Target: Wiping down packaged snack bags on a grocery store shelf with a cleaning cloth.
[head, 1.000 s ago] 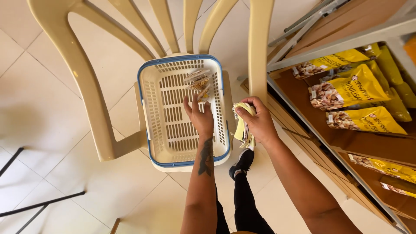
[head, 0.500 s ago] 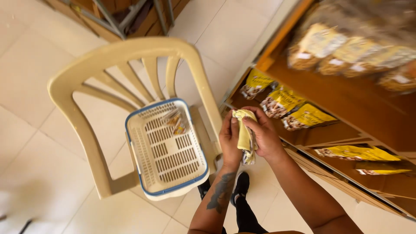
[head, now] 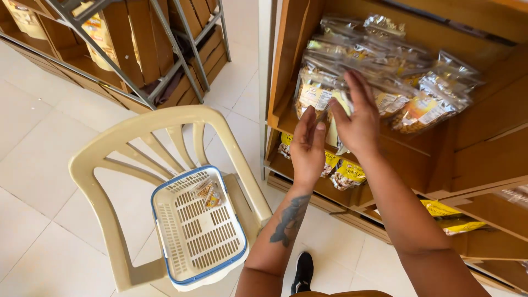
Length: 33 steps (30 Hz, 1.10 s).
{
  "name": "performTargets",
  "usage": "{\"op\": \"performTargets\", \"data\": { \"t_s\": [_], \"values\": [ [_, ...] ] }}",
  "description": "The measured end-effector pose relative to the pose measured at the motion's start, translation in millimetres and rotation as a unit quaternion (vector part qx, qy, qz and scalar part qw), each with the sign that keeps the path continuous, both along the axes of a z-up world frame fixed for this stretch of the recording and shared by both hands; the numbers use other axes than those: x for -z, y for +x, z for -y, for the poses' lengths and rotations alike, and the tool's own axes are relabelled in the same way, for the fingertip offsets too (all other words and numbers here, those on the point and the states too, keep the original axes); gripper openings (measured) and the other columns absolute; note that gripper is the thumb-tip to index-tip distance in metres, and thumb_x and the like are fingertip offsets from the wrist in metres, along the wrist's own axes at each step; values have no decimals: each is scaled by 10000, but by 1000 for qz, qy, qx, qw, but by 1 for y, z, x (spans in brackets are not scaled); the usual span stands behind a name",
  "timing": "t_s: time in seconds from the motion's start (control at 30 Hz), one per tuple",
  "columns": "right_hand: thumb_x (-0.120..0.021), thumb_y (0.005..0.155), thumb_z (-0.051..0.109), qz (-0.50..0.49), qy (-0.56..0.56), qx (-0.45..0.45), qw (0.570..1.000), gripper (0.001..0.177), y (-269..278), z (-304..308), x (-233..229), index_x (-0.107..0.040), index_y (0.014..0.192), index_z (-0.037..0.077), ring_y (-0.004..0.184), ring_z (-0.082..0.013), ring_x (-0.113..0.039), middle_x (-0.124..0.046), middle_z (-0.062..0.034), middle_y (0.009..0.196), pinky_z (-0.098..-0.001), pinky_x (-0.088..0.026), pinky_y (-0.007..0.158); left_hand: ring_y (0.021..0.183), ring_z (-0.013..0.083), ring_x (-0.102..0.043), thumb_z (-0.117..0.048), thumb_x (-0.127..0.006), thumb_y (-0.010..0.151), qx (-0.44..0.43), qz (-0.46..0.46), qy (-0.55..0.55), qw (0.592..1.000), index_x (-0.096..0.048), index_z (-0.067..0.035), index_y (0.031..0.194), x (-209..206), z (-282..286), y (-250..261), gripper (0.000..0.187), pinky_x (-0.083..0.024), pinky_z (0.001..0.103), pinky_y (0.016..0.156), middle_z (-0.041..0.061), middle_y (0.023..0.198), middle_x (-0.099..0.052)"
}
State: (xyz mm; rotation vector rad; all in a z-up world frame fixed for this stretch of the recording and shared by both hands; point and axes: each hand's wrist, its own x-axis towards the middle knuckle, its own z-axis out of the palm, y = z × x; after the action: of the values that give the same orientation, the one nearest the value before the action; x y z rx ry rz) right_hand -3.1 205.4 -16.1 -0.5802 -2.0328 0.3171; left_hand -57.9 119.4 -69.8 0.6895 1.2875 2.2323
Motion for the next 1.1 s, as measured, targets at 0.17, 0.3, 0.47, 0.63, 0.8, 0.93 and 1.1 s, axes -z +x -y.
{"op": "performTargets", "data": {
  "t_s": [0.17,0.3,0.47,0.63,0.8,0.93,1.1],
  "values": [
    [-722,967,54,66,-68,31,995,473,-4,-18,20,-602,1423,85,1148,-439,-635,-600,-180,1305,-566,-533,956,1335,434,-519,-108,-644,996,-28,-24,-13,999,-545,-20,1435,-8,-18,-4,459,-465,485,1092,261,1443,-552],
    [-731,983,183,71,-37,79,994,307,-10,-27,39,-707,1279,259,1123,-312,-676,-561,12,1260,-458,-583,896,1330,463,-508,-105,-650,990,-53,-36,-22,998,-547,-15,1426,-1,-27,-7,457,-478,511,1081,259,1457,-537],
    [-732,979,146,55,17,75,996,206,-8,-29,42,-697,1167,222,1110,-344,-673,-529,-26,1225,-489,-594,821,1305,458,-541,-111,-672,968,-102,-84,-62,989,-557,-25,1415,0,-30,-15,469,-537,491,1029,228,1432,-550],
    [-735,991,180,38,23,80,996,132,1,-26,39,-679,1106,212,1103,-359,-668,-509,-31,1287,-516,-594,812,1325,456,-522,-87,-736,907,-134,-133,-97,977,-497,-49,1474,13,-27,-22,617,-526,509,1038,217,1444,-516],
    [-736,996,206,51,39,31,997,122,28,-22,22,-682,1101,237,979,-304,-695,-582,-7,1053,-419,-566,798,1180,395,-639,-302,-813,857,-144,-246,-168,944,-714,-89,1190,20,-16,-25,408,-522,515,1018,143,1228,-648],
    [-754,997,182,58,0,12,998,124,55,-6,-3,-691,1096,223,925,-306,-704,-610,-18,995,-419,-556,767,1151,384,-675,-239,-808,878,-60,-265,-69,960,-678,-71,1118,-1,13,-19,320,-526,513,1006,158,1231,-686],
    [-688,1011,21,-40,-124,-123,984,148,72,23,-40,-644,1147,59,1036,-385,-660,-636,-153,1045,-524,-499,971,947,261,-746,-328,-669,999,150,-194,-48,968,-509,-156,1366,7,29,-2,436,-563,444,873,126,991,-763]
  ]
}}
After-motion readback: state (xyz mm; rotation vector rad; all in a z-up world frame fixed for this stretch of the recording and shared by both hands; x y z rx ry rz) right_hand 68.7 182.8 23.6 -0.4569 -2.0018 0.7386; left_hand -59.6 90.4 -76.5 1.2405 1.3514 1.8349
